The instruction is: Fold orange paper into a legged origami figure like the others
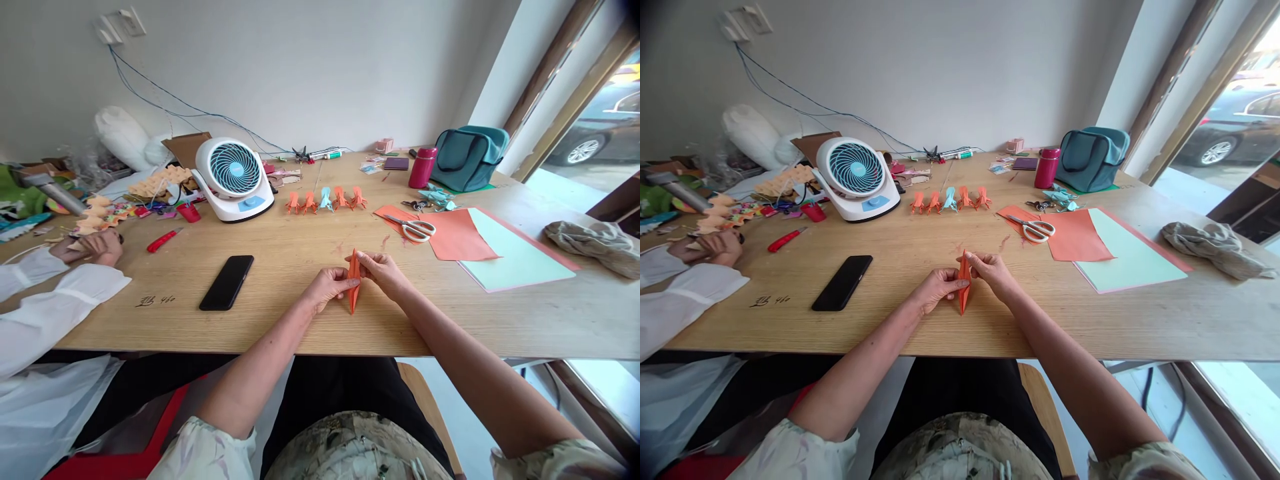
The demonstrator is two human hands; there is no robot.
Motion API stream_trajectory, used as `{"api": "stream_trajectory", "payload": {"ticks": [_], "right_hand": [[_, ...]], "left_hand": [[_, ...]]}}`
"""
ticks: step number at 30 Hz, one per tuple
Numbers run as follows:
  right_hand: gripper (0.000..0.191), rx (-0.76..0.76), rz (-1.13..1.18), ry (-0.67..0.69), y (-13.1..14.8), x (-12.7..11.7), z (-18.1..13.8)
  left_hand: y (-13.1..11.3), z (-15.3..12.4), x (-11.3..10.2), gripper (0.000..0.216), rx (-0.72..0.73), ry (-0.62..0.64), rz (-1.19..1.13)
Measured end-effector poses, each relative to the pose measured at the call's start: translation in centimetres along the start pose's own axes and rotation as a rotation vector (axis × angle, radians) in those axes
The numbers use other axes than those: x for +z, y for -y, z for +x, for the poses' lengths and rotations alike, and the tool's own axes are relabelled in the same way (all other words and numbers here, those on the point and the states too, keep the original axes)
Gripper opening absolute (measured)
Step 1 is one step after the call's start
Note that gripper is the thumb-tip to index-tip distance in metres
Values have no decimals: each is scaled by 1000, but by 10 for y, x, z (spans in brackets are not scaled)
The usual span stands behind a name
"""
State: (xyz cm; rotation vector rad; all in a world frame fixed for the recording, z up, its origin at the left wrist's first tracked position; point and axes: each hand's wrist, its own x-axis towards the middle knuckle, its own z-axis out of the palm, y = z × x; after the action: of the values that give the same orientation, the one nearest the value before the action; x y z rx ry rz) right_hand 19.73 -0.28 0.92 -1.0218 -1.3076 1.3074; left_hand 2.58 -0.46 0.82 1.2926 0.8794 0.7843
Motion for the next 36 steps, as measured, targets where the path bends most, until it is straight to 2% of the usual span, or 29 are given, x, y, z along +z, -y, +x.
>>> {"api": "stream_trajectory", "payload": {"ticks": [4,13,17,21,28,34,36], "right_hand": [[48,13,-7,31,2,-1,-1],[48,44,13,-11,-1,-2,-4],[51,72,34,-31,-8,-3,-5],[59,87,51,-57,-11,-3,-4],[45,166,-3,-40,-2,-8,-5],[44,230,-31,-35,6,-8,-6],[42,248,-54,-35,8,-7,-6]], "left_hand": [[-1,0,-2,53,29,-26,4],[-1,-1,-3,57,48,-47,34],[2,1,-7,50,54,-61,67],[5,3,-15,36,44,-105,156],[-1,-2,-19,15,78,-147,372],[-2,-6,-16,8,175,-175,531],[-1,-8,-14,15,220,-208,552]]}}
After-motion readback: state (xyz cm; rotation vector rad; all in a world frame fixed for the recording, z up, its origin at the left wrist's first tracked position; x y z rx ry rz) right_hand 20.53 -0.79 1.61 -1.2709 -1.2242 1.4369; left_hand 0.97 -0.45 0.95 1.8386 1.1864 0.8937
